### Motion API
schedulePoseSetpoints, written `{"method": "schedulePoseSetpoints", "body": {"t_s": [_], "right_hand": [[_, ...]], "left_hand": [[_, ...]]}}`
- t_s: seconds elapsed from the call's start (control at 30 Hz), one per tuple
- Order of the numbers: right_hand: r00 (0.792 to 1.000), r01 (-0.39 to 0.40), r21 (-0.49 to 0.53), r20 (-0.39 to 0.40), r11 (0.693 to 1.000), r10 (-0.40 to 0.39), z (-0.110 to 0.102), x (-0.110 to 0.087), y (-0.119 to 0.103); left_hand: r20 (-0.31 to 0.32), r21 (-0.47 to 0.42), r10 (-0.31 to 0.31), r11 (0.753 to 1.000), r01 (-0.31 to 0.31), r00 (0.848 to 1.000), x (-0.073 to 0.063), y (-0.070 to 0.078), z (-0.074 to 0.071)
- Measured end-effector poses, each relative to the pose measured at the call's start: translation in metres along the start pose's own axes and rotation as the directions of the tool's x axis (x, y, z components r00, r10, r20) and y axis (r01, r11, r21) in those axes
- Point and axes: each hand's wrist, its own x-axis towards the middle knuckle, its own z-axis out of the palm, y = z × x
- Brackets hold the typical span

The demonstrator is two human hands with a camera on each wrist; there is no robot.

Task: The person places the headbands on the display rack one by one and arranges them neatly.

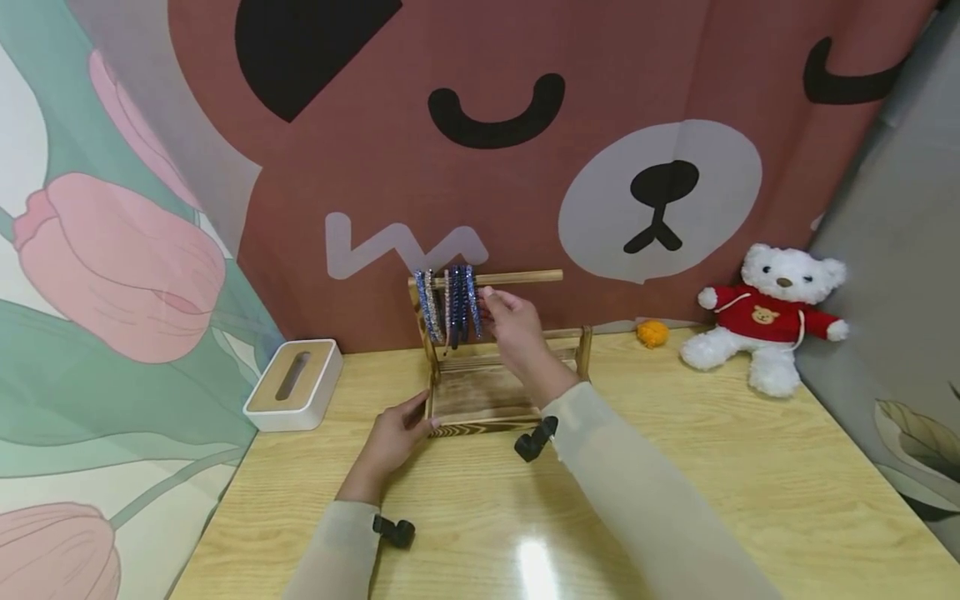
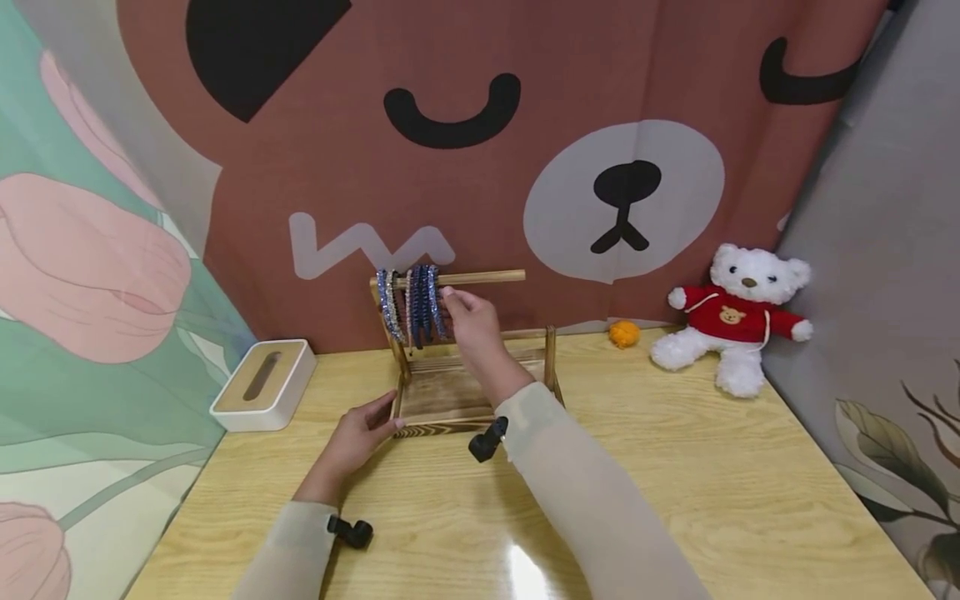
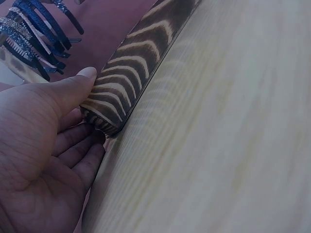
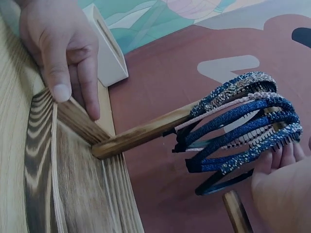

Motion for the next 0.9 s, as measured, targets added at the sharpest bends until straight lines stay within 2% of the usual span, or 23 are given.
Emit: {"method": "schedulePoseSetpoints", "body": {"t_s": [0.13, 0.33, 0.53, 0.63, 0.77, 0.9], "right_hand": [[0.998, 0.065, -0.146, 0.024, 0.987, -0.062, -0.011, -0.009, -0.002], [0.992, 0.126, -0.390, 0.046, 0.912, -0.118, -0.038, -0.036, 0.000], [0.979, 0.200, -0.453, 0.062, 0.869, -0.193, -0.080, -0.060, 0.003], [0.972, 0.225, -0.483, 0.057, 0.846, -0.226, -0.104, -0.070, 0.003], [0.966, 0.240, -0.552, 0.054, 0.799, -0.254, -0.137, -0.080, 0.006], [0.970, 0.207, -0.644, 0.038, 0.737, -0.240, -0.170, -0.085, 0.011]], "left_hand": [[-0.004, 0.010, -0.007, 1.000, 0.007, 1.000, 0.001, 0.000, -0.002], [0.013, -0.001, -0.016, 1.000, 0.016, 1.000, 0.001, -0.002, -0.004], [0.010, -0.002, -0.034, 0.999, 0.034, 0.999, 0.000, -0.003, -0.006], [0.008, 0.005, -0.024, 1.000, 0.024, 1.000, 0.000, -0.004, -0.008], [0.001, 0.011, -0.003, 1.000, 0.003, 1.000, 0.000, -0.006, -0.009], [-0.005, 0.003, -0.009, 1.000, 0.009, 1.000, 0.000, -0.009, -0.010]]}}
